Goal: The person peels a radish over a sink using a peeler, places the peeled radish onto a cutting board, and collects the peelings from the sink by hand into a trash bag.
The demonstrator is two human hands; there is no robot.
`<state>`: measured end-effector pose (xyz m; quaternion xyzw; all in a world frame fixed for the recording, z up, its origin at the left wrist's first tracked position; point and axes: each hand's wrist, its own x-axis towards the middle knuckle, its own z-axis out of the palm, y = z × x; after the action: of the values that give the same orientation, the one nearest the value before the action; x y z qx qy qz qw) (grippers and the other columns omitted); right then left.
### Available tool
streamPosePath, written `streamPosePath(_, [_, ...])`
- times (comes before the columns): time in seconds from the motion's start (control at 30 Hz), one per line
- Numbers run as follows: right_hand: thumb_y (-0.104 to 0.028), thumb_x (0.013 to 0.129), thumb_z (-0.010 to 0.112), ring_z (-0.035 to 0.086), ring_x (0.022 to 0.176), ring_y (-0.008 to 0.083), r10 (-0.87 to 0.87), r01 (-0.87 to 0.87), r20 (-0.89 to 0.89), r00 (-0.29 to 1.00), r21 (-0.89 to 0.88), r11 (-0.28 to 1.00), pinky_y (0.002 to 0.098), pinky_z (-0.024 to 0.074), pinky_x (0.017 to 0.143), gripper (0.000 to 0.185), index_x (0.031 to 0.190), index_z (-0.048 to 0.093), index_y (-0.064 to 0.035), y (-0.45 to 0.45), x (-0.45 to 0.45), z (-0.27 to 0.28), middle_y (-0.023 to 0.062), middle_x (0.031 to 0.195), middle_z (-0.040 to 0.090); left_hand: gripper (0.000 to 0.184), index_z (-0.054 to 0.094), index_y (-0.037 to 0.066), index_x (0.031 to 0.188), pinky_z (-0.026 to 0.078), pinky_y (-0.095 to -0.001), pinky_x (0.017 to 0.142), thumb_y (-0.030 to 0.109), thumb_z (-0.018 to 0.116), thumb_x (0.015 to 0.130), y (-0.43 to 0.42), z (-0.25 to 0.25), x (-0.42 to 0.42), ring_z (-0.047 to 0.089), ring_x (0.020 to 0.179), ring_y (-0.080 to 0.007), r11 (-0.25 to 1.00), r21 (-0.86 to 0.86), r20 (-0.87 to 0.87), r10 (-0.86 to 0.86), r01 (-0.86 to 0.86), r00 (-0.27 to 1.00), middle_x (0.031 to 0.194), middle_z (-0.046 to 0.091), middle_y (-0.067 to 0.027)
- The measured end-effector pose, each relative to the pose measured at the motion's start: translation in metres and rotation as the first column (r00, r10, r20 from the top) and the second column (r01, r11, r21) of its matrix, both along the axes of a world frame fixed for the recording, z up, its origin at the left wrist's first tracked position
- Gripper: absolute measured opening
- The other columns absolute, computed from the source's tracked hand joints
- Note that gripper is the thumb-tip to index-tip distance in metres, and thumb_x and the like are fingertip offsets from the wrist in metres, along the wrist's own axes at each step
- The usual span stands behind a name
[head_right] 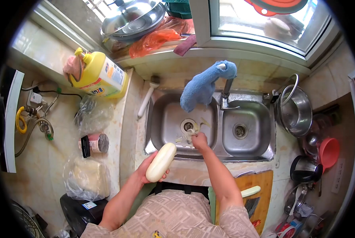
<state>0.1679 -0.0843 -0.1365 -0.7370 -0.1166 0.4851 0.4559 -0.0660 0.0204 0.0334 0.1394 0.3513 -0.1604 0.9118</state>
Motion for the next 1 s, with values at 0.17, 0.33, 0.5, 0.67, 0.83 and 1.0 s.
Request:
streamPosePath(0.17, [-0.017, 0.093, 0.06, 0.057, 0.054, 0.0143, 0.106, -0.102, 0.724, 0.681, -0.049, 0.994, 0.0271, 0.0463, 0.049, 0.012, 0.088, 0.059, -0.0061, -0.014, -0.001, -0.013, 0.0054, 0.07, 0.059, 0.057, 0.051, 0.007, 0.129, 0.057, -0.0467, 0.068, 0.052, 0.033, 0.099, -0.002, -0.007, 0.009, 0.067, 0.082, -0.0329, 0.963, 0.119, -0.03, 0.247, -0.242, 0.968, 0.101, 0.063, -0.0196])
streamPosePath(0.33, [-0.018, 0.097, 0.055, 0.056, 0.051, 0.0118, 0.039, 0.209, -0.502, 0.864, 0.428, 0.879, 0.0252, 0.0455, 0.046, 0.013, 0.1, 0.053, -0.005, -0.04, -0.03, 0.133, 0.0045, 0.071, 0.06, 0.052, 0.054, 0.006, 0.124, 0.056, -0.048, 0.073, 0.045, 0.03, 0.1, 0.004, -0.018, 0.022, 0.066, 0.084, -0.0321, 0.956, 0.174, 0.099, 0.221, -0.236, 0.97, 0.101, 0.064, -0.017])
streamPosePath(0.5, [-0.019, 0.096, 0.058, 0.052, 0.048, 0.0094, 0.274, -0.104, -0.304, 0.912, 0.476, 0.873, 0.0247, 0.0426, 0.044, 0.016, 0.097, 0.053, -0.003, -0.041, -0.062, 0.166, 0.0036, 0.07, 0.058, 0.046, 0.056, 0.007, 0.119, 0.055, -0.0486, 0.073, 0.039, 0.03, 0.098, -0.004, -0.023, 0.05, 0.066, 0.082, -0.0279, 0.947, 0.176, 0.059, 0.261, -0.268, 0.963, 0.099, 0.064, -0.0139])
streamPosePath(0.67, [-0.021, 0.093, 0.062, 0.052, 0.05, 0.0095, 0.301, -0.254, -0.046, 0.953, 0.426, 0.869, 0.0269, 0.0431, 0.045, 0.02, 0.09, 0.056, -0.0009, -0.042, -0.056, 0.175, 0.0056, 0.072, 0.06, 0.065, 0.055, 0.007, 0.119, 0.056, -0.036, 0.068, 0.061, 0.026, 0.098, -0.021, -0.008, 0.059, 0.065, 0.082, -0.021, 0.948, 0.316, -0.024, 0.055, -0.045, 0.998, 0.1, 0.063, -0.0082])
streamPosePath(0.83, [-0.022, 0.09, 0.065, 0.054, 0.058, 0.0112, 0.342, -0.419, 0.246, 0.907, 0.466, 0.779, 0.0295, 0.0453, 0.053, 0.022, 0.088, 0.06, -0.001, -0.04, -0.065, 0.164, 0.0063, 0.07, 0.06, 0.062, 0.055, 0.01, 0.119, 0.056, -0.0345, 0.063, 0.063, 0.031, 0.097, -0.024, -0.015, 0.057, 0.064, 0.083, -0.0181, 0.946, 0.314, -0.126, 0.122, -0.078, 0.985, 0.098, 0.063, -0.0064])
streamPosePath(1.0, [-0.02, 0.092, 0.064, 0.051, 0.061, 0.0061, 0.327, -0.293, 0.006, 0.945, 0.463, 0.837, 0.0244, 0.0429, 0.054, 0.019, 0.087, 0.057, -0.003, -0.028, -0.066, 0.152, 0.0006, 0.069, 0.056, 0.058, 0.054, 0.012, 0.12, 0.055, -0.0356, 0.054, 0.062, 0.037, 0.096, -0.016, -0.007, 0.046, 0.065, 0.074, -0.0201, 0.932, 0.361, -0.124, 0.079, -0.029, 0.989, 0.096, 0.063, -0.0073])
